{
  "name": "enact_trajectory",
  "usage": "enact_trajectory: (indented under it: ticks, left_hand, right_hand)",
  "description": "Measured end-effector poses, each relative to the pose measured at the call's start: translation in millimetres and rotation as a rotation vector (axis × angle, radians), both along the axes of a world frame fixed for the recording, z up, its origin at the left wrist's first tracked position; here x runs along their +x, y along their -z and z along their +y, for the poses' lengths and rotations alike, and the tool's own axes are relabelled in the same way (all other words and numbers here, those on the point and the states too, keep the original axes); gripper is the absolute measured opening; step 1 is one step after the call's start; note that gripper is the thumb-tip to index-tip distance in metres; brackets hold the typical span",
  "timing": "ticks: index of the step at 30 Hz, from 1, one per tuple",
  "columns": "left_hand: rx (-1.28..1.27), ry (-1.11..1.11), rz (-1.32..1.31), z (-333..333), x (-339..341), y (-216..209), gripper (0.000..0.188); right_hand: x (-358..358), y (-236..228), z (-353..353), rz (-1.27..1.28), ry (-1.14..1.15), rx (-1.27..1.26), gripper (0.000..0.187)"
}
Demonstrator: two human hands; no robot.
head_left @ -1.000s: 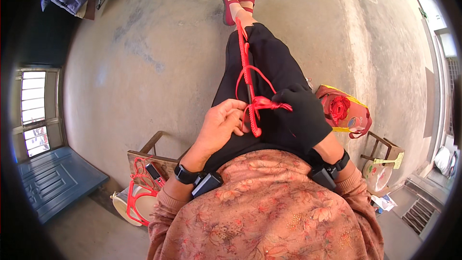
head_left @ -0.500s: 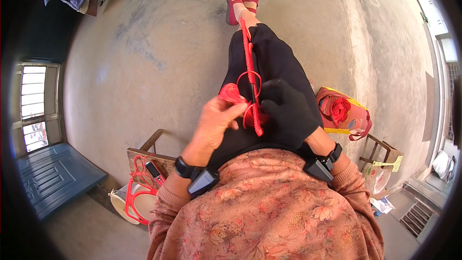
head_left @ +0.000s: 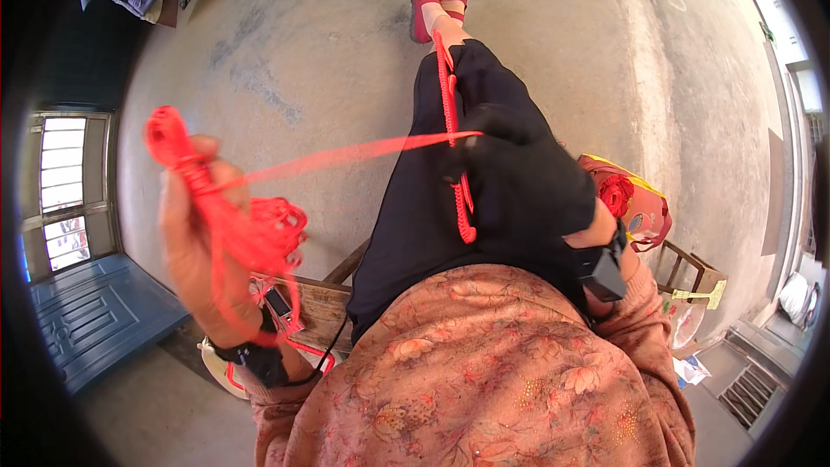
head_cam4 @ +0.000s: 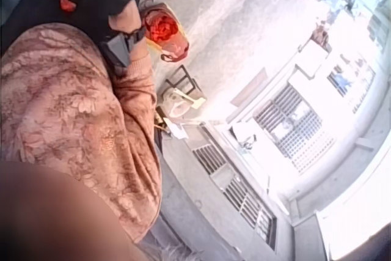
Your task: Tying red plastic ribbon around a handle or stick.
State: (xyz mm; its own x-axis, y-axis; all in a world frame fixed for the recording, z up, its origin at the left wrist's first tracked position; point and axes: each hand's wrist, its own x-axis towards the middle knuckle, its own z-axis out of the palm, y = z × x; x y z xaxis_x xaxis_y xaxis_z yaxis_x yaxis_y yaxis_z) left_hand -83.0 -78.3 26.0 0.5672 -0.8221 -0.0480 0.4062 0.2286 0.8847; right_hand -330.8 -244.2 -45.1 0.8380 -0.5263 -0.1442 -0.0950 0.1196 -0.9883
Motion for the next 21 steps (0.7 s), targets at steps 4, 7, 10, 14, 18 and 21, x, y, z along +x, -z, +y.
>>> enact_trajectory:
  ticks: [4,7,10,14,18,21]
  left_hand:
    - [0.369,0.287,-0.191,-18.6,-31.0,52.1,0.031]
    - [0.574,0.482,-0.414,-32.9,-79.9,99.2,0.045]
    - [0.617,0.501,-0.758,-43.2,-109.7,111.0,0.049]
    - [0.687,0.541,-0.758,-40.7,-108.5,117.8,0.054]
    - [0.483,0.411,-0.309,-27.1,-92.3,143.9,0.055]
    - [0.575,0.482,-0.226,-24.4,-62.7,136.8,0.048]
  right_hand:
    - [-31.4,2.3,9.1,-0.164,0.164,0.437,0.013]
    - [-41.0,-8.4,32.1,-0.208,0.290,0.612,0.009]
    - [-48.4,-16.9,35.6,-0.045,0.218,0.541,0.009]
    - [-65.6,-25.7,37.6,-0.032,0.288,0.705,0.010]
    - [-54.4,1.5,7.6,0.262,0.329,-0.581,0.017]
    - [-50.7,23.9,0.6,0.328,0.445,-0.533,0.024]
